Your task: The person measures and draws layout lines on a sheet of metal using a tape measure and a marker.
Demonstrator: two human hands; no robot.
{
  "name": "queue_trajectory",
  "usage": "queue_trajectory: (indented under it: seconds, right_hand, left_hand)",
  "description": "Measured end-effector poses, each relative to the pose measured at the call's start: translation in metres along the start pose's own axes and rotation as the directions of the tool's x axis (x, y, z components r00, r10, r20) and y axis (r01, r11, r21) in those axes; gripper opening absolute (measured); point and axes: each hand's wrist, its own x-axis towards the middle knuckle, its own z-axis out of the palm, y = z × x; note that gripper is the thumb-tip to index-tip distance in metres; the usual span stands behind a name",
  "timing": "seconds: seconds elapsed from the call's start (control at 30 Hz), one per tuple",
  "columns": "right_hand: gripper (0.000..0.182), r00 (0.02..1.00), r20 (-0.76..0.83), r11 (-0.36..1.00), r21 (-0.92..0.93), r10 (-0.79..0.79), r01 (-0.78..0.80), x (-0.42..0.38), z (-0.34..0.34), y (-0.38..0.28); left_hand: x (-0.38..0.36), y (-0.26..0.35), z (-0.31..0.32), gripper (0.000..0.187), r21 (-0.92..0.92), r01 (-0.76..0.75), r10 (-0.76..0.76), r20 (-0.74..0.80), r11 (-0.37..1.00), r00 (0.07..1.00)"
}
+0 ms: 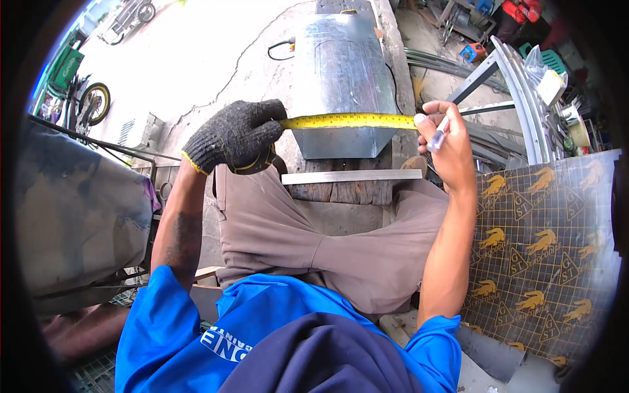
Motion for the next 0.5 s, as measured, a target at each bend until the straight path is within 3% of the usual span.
queue_trajectory:
  seconds: [0.07,0.13,0.2,0.27,0.3,0.33,0.5]
  right_hand:
    - [0.028,0.998,0.061,0.99,-0.143,0.016,-0.007,0.013,0.001,0.002]
    - [0.027,0.996,0.09,0.983,-0.186,0.016,0.002,0.026,0.005,0.012]
    - [0.026,0.993,0.12,0.973,-0.232,0.015,0.013,0.027,0.006,0.02]
    - [0.026,0.995,0.076,0.995,-0.088,0.057,-0.05,0.022,0.012,0.021]
    - [0.027,0.996,0.042,0.993,-0.095,0.076,-0.072,0.019,0.016,0.021]
    - [0.027,0.995,0.052,0.993,-0.092,0.082,-0.077,0.018,0.019,0.023]
    - [0.029,0.999,-0.014,0.992,-0.122,0.042,-0.043,0.017,0.026,0.033]
  left_hand:
    - [0.007,-0.007,-0.001,0.031,0.027,-0.014,0.015,-0.02,1.0,1.0]
    - [0.013,-0.009,-0.002,0.035,0.051,0.105,-0.107,0.026,0.993,0.994]
    - [0.022,-0.029,-0.001,0.039,0.07,0.085,-0.088,0.055,0.994,0.995]
    - [0.023,-0.031,-0.006,0.033,0.068,-0.154,0.144,0.126,0.986,0.981]
    - [0.02,-0.031,-0.007,0.029,0.116,-0.033,0.023,0.085,0.993,0.996]
    - [0.018,-0.033,-0.006,0.029,0.114,-0.022,0.012,0.087,0.993,0.996]
    - [0.012,-0.047,-0.017,0.029,0.174,-0.217,0.193,0.141,0.961,0.971]
